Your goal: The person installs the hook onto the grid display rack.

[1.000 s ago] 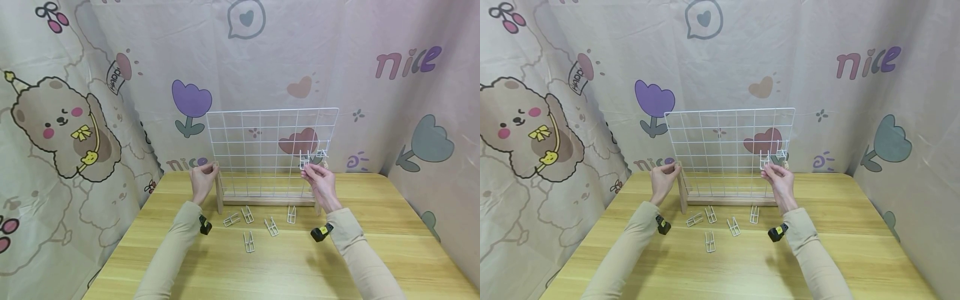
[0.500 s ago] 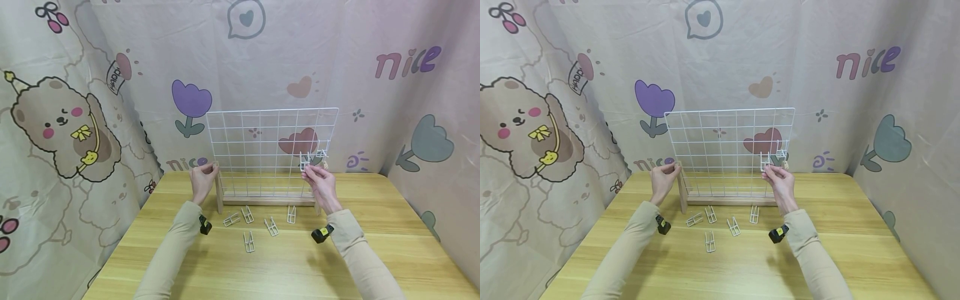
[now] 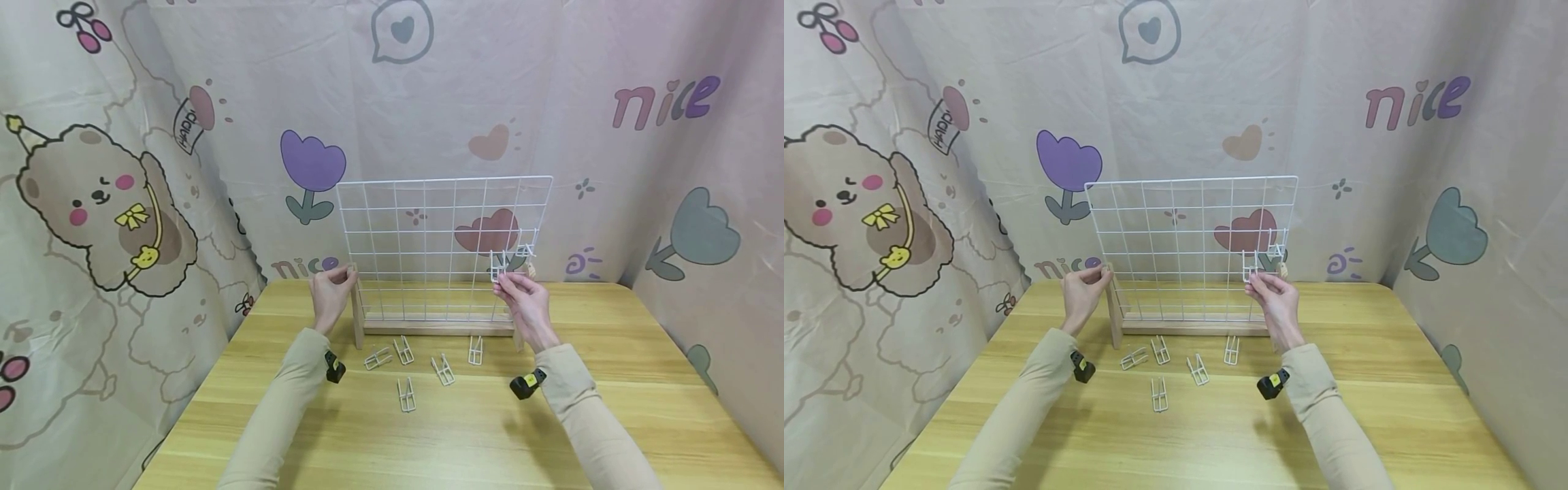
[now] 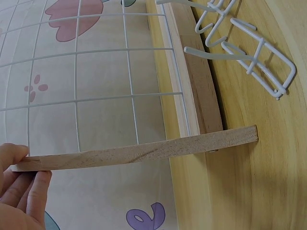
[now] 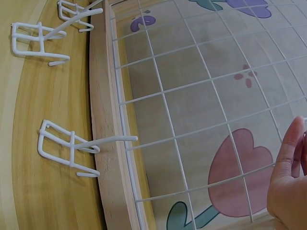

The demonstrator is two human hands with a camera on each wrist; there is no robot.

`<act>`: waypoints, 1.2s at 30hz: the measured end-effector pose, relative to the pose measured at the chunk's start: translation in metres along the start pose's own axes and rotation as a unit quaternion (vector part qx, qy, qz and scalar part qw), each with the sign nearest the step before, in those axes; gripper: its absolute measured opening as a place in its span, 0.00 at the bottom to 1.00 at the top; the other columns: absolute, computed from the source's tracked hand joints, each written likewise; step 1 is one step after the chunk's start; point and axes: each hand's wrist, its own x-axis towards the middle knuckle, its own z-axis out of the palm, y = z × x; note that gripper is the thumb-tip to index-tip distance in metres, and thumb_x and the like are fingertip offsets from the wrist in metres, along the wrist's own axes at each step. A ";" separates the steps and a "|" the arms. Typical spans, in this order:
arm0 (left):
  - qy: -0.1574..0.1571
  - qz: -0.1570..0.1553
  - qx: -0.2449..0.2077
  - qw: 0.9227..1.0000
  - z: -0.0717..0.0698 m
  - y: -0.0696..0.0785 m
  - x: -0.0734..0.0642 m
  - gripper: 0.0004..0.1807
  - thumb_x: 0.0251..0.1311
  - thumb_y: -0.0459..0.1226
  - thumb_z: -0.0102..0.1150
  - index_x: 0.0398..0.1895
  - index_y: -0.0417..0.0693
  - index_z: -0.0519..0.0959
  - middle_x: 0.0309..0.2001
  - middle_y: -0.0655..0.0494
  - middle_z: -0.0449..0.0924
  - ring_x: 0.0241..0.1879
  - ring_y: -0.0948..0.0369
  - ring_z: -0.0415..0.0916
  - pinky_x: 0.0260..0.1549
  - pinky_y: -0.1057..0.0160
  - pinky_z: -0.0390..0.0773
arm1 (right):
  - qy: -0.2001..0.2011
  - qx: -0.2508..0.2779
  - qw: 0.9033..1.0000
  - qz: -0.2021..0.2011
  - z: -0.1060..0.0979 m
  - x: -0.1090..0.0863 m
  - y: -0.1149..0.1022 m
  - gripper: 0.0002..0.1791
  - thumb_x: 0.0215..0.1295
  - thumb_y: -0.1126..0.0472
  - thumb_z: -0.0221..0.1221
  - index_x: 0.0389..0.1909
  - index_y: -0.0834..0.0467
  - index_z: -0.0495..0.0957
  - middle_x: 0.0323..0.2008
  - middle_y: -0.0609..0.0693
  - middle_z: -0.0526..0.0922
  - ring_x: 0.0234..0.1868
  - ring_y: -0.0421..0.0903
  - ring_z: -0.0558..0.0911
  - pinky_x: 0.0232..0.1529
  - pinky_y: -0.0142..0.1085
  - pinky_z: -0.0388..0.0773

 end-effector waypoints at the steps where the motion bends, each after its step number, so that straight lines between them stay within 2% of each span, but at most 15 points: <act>1: 0.000 0.000 0.000 1.000 0.000 0.000 0.000 0.12 0.57 0.33 0.70 0.43 0.36 0.88 0.39 0.38 0.89 0.38 0.45 0.89 0.28 0.85 0.72 | -0.002 0.001 1.000 0.000 0.000 0.000 0.000 0.13 0.68 0.75 0.56 0.31 0.58 0.86 0.30 0.49 0.90 0.29 0.42 0.89 0.39 0.30 0.86; 15: -0.001 0.006 -0.001 1.000 0.000 0.000 0.001 0.12 0.57 0.33 0.69 0.44 0.35 0.87 0.39 0.38 0.89 0.38 0.45 0.89 0.29 0.86 0.71 | -0.014 0.001 1.000 -0.003 -0.003 -0.002 0.001 0.12 0.68 0.76 0.55 0.33 0.61 0.85 0.31 0.51 0.91 0.30 0.43 0.89 0.40 0.32 0.86; 25: -0.002 0.000 0.004 1.000 0.000 0.000 0.000 0.12 0.57 0.33 0.69 0.44 0.36 0.87 0.40 0.38 0.89 0.39 0.45 0.89 0.29 0.86 0.71 | -0.004 -0.042 0.999 0.017 -0.011 -0.008 0.007 0.10 0.68 0.73 0.58 0.36 0.59 0.85 0.32 0.50 0.91 0.33 0.41 0.89 0.43 0.30 0.85; 36: -0.004 0.000 0.011 1.000 0.000 0.001 -0.001 0.11 0.58 0.33 0.69 0.43 0.37 0.88 0.39 0.39 0.89 0.38 0.46 0.89 0.30 0.85 0.71 | 0.004 -0.063 0.998 0.025 -0.022 -0.011 0.016 0.12 0.68 0.73 0.58 0.33 0.54 0.86 0.31 0.48 0.90 0.32 0.39 0.89 0.42 0.28 0.85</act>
